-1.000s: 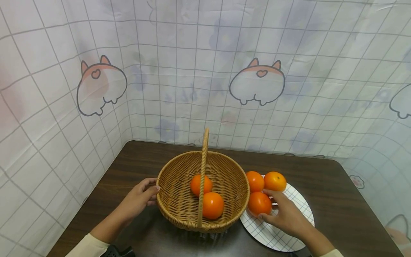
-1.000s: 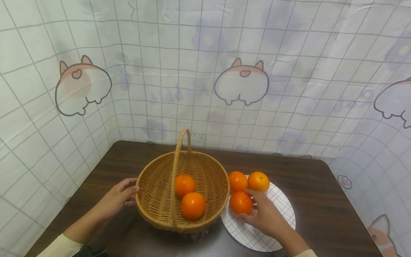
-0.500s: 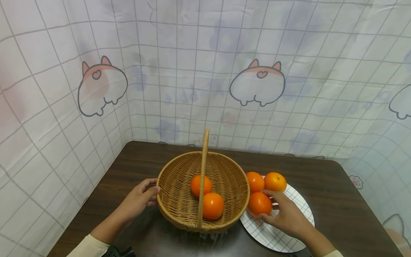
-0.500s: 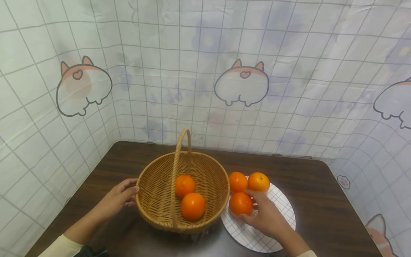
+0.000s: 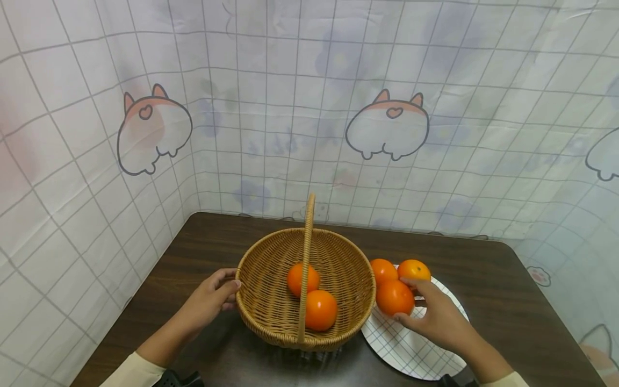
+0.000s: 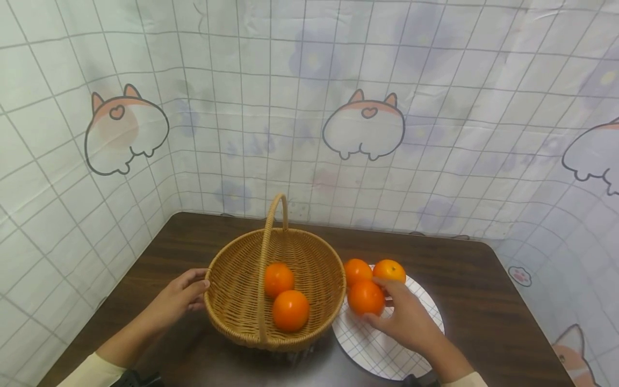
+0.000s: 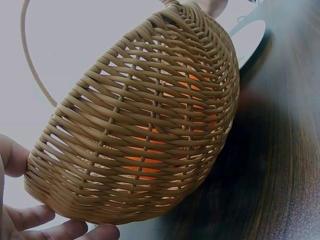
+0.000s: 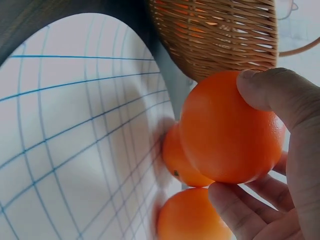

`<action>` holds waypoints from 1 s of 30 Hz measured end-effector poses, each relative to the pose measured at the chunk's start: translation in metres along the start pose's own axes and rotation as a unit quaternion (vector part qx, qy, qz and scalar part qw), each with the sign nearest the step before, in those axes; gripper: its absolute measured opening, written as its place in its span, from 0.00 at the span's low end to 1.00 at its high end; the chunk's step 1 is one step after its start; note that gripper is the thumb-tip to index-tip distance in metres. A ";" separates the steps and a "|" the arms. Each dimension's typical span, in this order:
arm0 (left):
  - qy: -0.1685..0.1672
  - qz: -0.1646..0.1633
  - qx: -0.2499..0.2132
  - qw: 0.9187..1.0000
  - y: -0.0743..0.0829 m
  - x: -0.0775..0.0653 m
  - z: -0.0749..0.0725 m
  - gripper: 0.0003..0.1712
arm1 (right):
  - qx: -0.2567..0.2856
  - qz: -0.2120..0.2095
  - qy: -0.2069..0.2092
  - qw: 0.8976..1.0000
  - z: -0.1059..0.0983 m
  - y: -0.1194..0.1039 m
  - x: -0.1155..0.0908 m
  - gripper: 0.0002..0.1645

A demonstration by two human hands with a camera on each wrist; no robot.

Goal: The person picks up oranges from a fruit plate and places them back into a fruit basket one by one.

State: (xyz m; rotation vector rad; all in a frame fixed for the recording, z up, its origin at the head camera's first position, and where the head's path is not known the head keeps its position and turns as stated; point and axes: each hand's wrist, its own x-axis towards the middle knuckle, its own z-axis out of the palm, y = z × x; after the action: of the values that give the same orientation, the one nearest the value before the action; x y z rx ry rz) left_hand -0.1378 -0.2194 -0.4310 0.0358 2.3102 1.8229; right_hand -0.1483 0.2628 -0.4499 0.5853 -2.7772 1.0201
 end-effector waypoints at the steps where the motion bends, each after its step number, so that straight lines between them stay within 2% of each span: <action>1: 0.001 -0.001 0.001 1.000 0.000 0.000 0.000 0.31 | 0.000 -0.001 0.001 1.000 -0.001 0.000 0.000 0.46; 18: 0.005 -0.001 0.001 1.000 0.000 0.000 0.001 0.31 | -0.008 0.011 -0.004 1.000 -0.014 -0.010 0.007 0.46; 30: 0.004 -0.003 0.005 1.000 0.001 0.001 0.000 0.31 | -0.012 0.004 0.005 1.000 -0.028 -0.016 0.012 0.47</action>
State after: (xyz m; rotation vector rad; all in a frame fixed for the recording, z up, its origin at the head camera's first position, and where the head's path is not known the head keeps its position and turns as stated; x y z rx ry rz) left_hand -0.1393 -0.2191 -0.4307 0.0228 2.3223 1.8114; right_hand -0.1536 0.2655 -0.4162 0.5647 -2.7824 0.9861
